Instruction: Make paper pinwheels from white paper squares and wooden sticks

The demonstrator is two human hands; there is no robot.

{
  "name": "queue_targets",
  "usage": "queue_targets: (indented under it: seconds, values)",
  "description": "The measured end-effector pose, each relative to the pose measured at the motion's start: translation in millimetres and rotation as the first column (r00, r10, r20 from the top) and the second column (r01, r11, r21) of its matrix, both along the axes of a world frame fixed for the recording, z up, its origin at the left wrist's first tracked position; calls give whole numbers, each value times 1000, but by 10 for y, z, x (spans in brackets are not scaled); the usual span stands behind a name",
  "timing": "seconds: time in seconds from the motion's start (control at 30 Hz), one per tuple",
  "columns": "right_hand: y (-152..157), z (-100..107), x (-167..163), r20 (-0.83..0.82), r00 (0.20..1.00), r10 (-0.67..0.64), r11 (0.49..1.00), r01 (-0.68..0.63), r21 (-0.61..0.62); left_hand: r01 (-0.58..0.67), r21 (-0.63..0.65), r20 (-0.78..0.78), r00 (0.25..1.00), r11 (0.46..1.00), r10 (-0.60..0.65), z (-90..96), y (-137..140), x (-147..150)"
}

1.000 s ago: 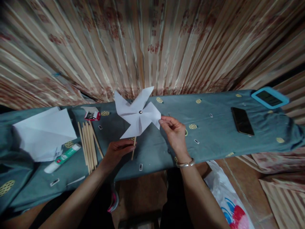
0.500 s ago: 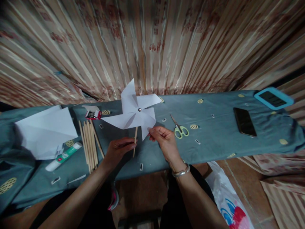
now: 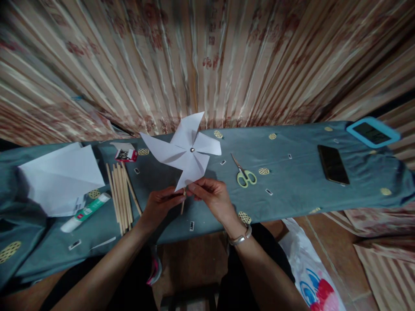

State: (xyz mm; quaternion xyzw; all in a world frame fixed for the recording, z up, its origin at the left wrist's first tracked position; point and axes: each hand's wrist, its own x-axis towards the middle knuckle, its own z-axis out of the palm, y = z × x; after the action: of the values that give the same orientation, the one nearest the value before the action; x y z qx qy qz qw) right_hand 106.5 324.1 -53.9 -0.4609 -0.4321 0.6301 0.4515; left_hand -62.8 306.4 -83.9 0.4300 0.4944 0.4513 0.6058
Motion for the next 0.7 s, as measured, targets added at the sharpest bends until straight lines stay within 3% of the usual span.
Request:
queue_targets:
  seconds: [0.1, 0.17, 0.3, 0.4, 0.5, 0.7]
  values:
    - [5, 54, 104, 118, 992, -34, 996, 24, 85, -28, -31, 22, 999, 999, 28, -16, 0, -16]
    - [51, 76, 229, 173, 969, -177, 974, 147, 174, -54, -55, 28, 998, 997, 55, -21, -5, -22]
    - [215, 42, 496, 223, 820, -527, 821, 424, 382, -25, -93, 24, 999, 995, 28, 4, -25, -22]
    - [304, -19, 616, 286, 763, -580, 769, 396, 503, 24, -101, 26, 999, 995, -21, 36, -41, -19]
    - [317, -46, 637, 351, 759, -548, 783, 319, 534, 42, -105, 33, 999, 994, -39, 50, -47, -23]
    - [242, 0, 536, 345, 809, -475, 838, 296, 459, 32, -24, -41, 999, 999, -33, 41, -26, -48]
